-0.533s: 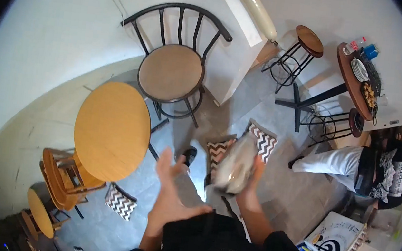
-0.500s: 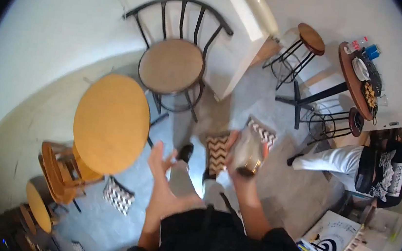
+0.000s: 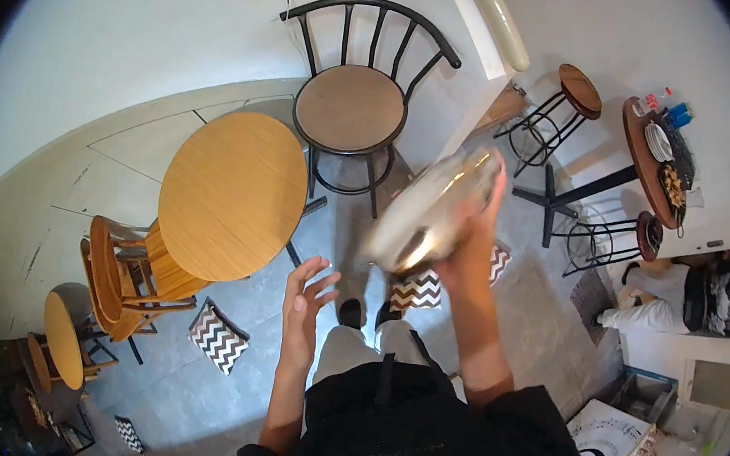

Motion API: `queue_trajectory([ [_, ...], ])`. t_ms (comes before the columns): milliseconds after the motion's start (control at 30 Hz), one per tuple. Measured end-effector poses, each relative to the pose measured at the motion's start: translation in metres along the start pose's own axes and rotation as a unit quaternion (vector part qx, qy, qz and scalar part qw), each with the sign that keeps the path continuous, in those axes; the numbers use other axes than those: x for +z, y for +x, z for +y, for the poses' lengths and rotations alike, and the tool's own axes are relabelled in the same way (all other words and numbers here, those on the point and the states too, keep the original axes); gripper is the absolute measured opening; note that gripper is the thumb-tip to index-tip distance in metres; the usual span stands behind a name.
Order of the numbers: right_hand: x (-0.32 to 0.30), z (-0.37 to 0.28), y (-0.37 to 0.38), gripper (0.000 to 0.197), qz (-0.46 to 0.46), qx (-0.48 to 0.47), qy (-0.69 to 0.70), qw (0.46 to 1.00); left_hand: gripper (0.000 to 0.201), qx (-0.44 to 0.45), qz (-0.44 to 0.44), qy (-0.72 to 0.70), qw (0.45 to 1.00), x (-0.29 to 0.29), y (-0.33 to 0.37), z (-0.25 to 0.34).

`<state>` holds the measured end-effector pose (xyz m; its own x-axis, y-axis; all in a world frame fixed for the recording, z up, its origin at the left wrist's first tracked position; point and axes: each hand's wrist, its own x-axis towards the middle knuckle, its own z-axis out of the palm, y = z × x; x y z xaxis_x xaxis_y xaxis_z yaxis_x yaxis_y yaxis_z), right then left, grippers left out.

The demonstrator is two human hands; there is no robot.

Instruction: Preparing and shaking a drink using a cocktail shaker and a pitcher.

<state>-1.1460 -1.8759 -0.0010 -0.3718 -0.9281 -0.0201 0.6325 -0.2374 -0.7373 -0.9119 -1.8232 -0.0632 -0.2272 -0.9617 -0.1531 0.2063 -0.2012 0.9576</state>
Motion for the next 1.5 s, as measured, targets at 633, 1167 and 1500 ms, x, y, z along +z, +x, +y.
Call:
queue_trajectory([
  [633, -0.08, 0.038, -0.102, 0.065, 0.253, 0.105, 0.07, 0.959, 0.056, -0.364, -0.186, -0.063, 0.911, 0.028, 0.003, -0.074],
  [1167, -0.124, -0.04, 0.053, 0.059, -0.103, 0.421, 0.255, 0.864, 0.093, 0.046, 0.043, -0.137, 0.989, 0.162, 0.072, -0.056],
  [1500, -0.196, -0.081, 0.067, 0.072, -0.11, 0.599, 0.054, 0.791, 0.091, 0.026, 0.397, -0.159, 0.903, 0.315, -0.002, -0.099],
])
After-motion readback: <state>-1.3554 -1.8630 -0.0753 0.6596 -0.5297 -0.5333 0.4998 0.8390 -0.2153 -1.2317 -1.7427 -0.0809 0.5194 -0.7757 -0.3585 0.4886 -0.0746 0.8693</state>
